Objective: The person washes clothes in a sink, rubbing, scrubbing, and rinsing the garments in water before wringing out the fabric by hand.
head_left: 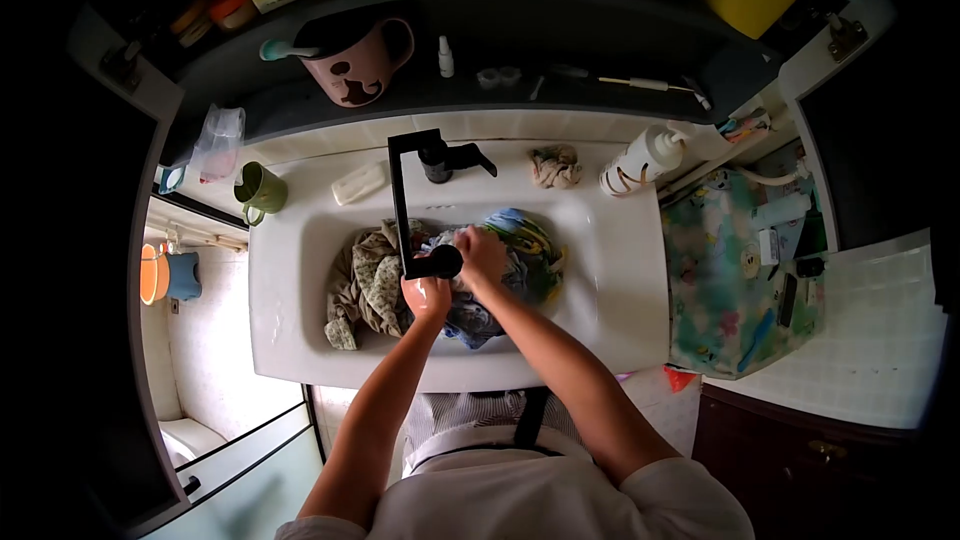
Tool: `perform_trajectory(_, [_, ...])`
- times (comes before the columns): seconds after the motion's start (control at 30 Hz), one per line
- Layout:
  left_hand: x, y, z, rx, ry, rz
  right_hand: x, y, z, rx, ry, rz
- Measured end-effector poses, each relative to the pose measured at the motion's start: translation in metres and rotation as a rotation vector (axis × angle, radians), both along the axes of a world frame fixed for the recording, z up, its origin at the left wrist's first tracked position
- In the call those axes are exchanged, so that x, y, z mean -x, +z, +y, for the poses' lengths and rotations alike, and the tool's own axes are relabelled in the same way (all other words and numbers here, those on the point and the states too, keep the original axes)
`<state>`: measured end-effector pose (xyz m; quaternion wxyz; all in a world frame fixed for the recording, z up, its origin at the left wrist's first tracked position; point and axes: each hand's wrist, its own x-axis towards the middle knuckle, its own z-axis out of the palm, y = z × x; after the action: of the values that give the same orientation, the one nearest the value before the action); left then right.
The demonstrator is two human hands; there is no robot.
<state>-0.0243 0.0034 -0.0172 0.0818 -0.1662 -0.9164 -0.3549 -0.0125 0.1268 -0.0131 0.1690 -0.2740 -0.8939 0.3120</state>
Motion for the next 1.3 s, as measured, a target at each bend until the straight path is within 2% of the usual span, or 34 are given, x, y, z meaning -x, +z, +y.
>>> perform_trajectory(0.07, [0.0,-0.024,-0.015,-0.151,0.026,-0.02,-0.021,0.023,-0.02,-0.033,0.116,0.168])
perform_trajectory(0.13, [-0.008,-0.007,-0.012,-0.272,0.081,-0.122,-0.044,0.029,-0.028,-0.16,0.247,0.18])
perform_trajectory(0.23, [-0.005,-0.008,-0.009,-0.07,-0.072,0.006,-0.049,0.008,-0.022,-0.208,0.205,0.17])
perform_trajectory(0.27, [-0.006,-0.009,-0.004,0.158,-0.037,0.143,-0.046,0.0,-0.014,-0.228,0.209,0.143])
perform_trajectory(0.33, [0.003,-0.022,0.011,0.155,0.037,-0.088,-0.035,-0.015,-0.006,-0.261,0.2,0.114])
perform_trajectory(0.37, [0.01,-0.039,0.015,0.07,0.045,-0.006,-0.024,-0.022,-0.001,-0.279,0.19,0.116])
perform_trajectory(0.4, [0.023,-0.024,0.02,0.072,0.015,-0.116,-0.013,-0.027,0.002,-0.297,0.181,0.118])
perform_trajectory(0.5, [0.056,-0.037,0.023,0.15,-0.098,-0.246,0.015,-0.052,0.003,-0.281,0.105,0.095])
perform_trajectory(0.57, [0.076,-0.053,0.023,0.252,-0.116,-0.343,0.028,-0.045,0.004,-0.242,0.064,0.133])
perform_trajectory(0.67, [0.092,-0.072,0.025,0.35,-0.075,-0.46,0.042,-0.058,0.007,-0.125,0.067,-0.1])
perform_trajectory(0.7, [0.097,-0.078,0.02,0.382,-0.104,-0.476,0.045,-0.056,0.003,-0.29,0.028,-0.106])
perform_trajectory(0.73, [0.096,-0.063,0.021,0.352,-0.117,-0.487,0.044,-0.052,0.006,-0.171,0.063,-0.085])
perform_trajectory(0.8, [0.092,-0.046,0.019,0.199,-0.124,-0.474,0.043,-0.043,0.007,-0.2,0.045,-0.055])
perform_trajectory(0.87, [0.071,-0.053,0.002,-0.044,-0.114,-0.429,0.038,-0.003,0.018,-0.411,0.117,0.107])
perform_trajectory(0.9, [0.052,-0.046,-0.007,-0.072,-0.144,-0.261,0.037,0.014,0.022,-0.516,0.153,0.19])
perform_trajectory(0.93, [0.032,-0.038,-0.016,-0.088,-0.167,-0.087,0.037,-0.001,0.023,-0.437,0.258,0.117])
perform_trajectory(0.97, [0.013,-0.029,-0.023,-0.033,-0.157,-0.104,0.042,-0.032,0.023,-0.354,0.364,0.047])
perform_trajectory(1.03, [-0.011,-0.006,-0.033,0.043,-0.151,-0.145,0.051,-0.05,0.024,-0.176,0.544,-0.124])
perform_trajectory(1.07, [-0.022,0.008,-0.035,0.061,-0.154,-0.174,0.056,-0.055,0.02,-0.205,0.496,-0.157])
perform_trajectory(1.13, [-0.049,0.027,-0.044,0.052,-0.176,-0.091,0.062,-0.031,0.02,-0.042,0.536,-0.38])
perform_trajectory(1.2, [-0.07,0.042,-0.061,0.109,-0.314,-0.143,0.054,-0.006,0.02,0.089,0.556,-0.412])
perform_trajectory(1.23, [-0.076,0.038,-0.067,0.093,-0.343,-0.189,0.048,-0.006,0.019,0.11,0.58,-0.333])
perform_trajectory(1.27, [-0.078,0.036,-0.069,0.135,-0.344,-0.219,0.032,-0.004,0.012,0.076,0.611,0.107])
perform_trajectory(1.3, [-0.08,0.033,-0.07,0.172,-0.348,-0.249,0.02,0.002,0.005,0.108,0.582,0.16])
